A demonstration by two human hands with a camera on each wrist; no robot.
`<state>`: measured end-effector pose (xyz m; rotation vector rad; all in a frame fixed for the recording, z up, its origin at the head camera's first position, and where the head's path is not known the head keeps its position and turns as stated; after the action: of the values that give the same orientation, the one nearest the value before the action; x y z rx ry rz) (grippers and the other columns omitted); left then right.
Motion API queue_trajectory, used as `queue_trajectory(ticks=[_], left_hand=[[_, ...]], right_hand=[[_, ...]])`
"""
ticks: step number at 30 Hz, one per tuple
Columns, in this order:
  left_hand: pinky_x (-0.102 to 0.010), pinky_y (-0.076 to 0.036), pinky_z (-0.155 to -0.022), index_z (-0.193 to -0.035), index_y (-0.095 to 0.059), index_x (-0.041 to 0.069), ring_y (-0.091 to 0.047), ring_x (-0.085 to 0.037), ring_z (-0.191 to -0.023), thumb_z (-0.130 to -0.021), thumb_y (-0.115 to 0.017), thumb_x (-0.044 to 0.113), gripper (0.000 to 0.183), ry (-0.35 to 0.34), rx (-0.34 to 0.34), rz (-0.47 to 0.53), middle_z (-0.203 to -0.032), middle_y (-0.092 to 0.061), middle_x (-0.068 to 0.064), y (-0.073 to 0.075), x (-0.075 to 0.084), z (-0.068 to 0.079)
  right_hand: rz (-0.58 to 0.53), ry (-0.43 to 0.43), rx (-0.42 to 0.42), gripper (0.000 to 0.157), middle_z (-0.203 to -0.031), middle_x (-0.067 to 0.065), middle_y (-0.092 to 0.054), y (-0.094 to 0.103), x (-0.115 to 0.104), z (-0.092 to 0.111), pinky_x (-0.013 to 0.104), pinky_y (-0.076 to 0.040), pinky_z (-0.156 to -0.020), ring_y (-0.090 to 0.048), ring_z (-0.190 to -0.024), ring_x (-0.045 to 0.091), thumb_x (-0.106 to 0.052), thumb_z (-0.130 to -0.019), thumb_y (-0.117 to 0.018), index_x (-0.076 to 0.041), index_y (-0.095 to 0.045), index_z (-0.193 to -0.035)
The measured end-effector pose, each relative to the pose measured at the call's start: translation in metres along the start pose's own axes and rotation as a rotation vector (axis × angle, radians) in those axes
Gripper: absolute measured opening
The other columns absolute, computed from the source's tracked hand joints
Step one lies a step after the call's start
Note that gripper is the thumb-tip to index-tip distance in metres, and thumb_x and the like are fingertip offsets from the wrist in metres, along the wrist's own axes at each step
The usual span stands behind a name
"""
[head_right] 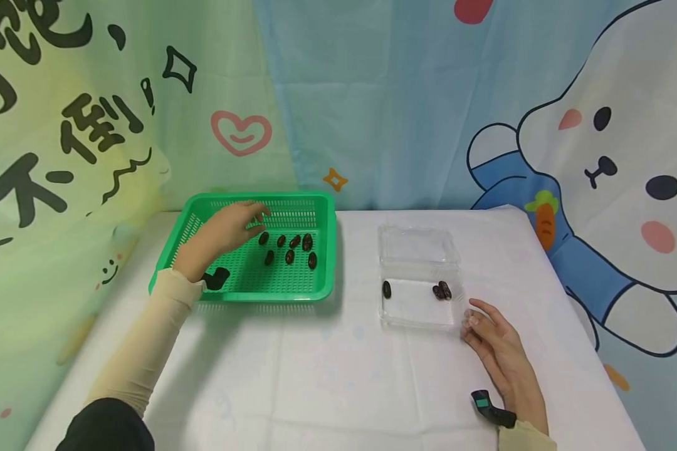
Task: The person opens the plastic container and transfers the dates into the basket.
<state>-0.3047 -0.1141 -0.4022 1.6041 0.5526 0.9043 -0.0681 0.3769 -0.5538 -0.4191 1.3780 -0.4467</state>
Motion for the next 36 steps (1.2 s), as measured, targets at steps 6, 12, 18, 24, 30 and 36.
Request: queue_trajectory(ticks=[6, 12, 18, 24, 30, 36], left_hand=[[-0.043, -0.059, -0.091, -0.127, -0.067, 0.004, -0.068, -0.032, -0.108, -0.099, -0.072, 0.012, 0.03, -0.065, 0.131, -0.05, -0.118, -0.071, -0.013, -0.002, 0.027, 0.008], [-0.041, -0.058, -0.093, -0.128, -0.066, 0.005, -0.067, -0.03, -0.111, -0.098, -0.073, 0.011, 0.031, -0.085, 0.166, 0.02, -0.122, -0.07, -0.01, -0.009, 0.058, 0.008], [-0.036, -0.057, -0.088, -0.128, -0.068, 0.007, -0.066, -0.026, -0.103, -0.099, -0.073, 0.013, 0.03, -0.128, 0.2, 0.022, -0.116, -0.071, -0.008, -0.022, 0.091, 0.008], [-0.034, -0.055, -0.087, -0.128, -0.069, 0.011, -0.066, -0.024, -0.103, -0.1, -0.072, 0.019, 0.028, -0.208, 0.2, 0.058, -0.119, -0.072, -0.004, -0.038, 0.132, 0.007], [-0.033, -0.053, -0.096, -0.127, -0.07, 0.017, -0.064, -0.021, -0.111, -0.103, -0.068, 0.024, 0.024, -0.27, 0.167, 0.004, -0.12, -0.072, 0.001, -0.058, 0.166, -0.002], [-0.033, -0.054, -0.094, -0.128, -0.069, 0.024, -0.058, -0.021, -0.126, -0.105, -0.065, 0.029, 0.024, -0.31, 0.114, -0.004, -0.127, -0.069, 0.004, -0.082, 0.196, -0.014]], right_hand=[[-0.005, 0.001, -0.016, 0.045, -0.119, -0.002, -0.07, 0.001, 0.002, -0.002, 0.023, -0.06, -0.09, -0.07, -0.1, 0.009, 0.006, -0.107, -0.045, -0.018, -0.055, -0.144], [0.0, -0.001, 0.012, 0.045, -0.118, -0.002, -0.07, -0.001, 0.0, 0.0, 0.023, -0.061, -0.089, -0.07, -0.099, 0.009, 0.006, -0.107, -0.047, -0.019, -0.055, -0.144], [0.003, -0.027, 0.05, 0.046, -0.117, -0.004, -0.069, -0.004, 0.0, -0.001, 0.023, -0.061, -0.088, -0.069, -0.098, 0.009, 0.006, -0.107, -0.049, -0.022, -0.058, -0.142], [-0.005, -0.029, 0.057, 0.048, -0.118, -0.004, -0.069, -0.004, 0.001, -0.001, 0.024, -0.061, -0.088, -0.069, -0.098, 0.009, 0.007, -0.106, -0.049, -0.022, -0.059, -0.142], [0.011, 0.007, 0.011, 0.048, -0.119, -0.002, -0.068, -0.005, 0.0, -0.002, 0.023, -0.061, -0.087, -0.069, -0.099, 0.009, 0.009, -0.106, -0.046, -0.019, -0.056, -0.144], [0.002, -0.006, 0.027, 0.048, -0.119, -0.002, -0.069, -0.005, 0.001, -0.001, 0.024, -0.061, -0.087, -0.069, -0.099, 0.009, 0.009, -0.106, -0.047, -0.019, -0.057, -0.144]])
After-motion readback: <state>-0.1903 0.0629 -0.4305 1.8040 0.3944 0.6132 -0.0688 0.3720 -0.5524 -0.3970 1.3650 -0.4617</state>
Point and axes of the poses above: each hand's wrist, its own z-axis away from the middle knuckle, its own y-axis out of the back of the hand, x = y × z, the point moved 2 cm from there along -z, towards the middle knuckle
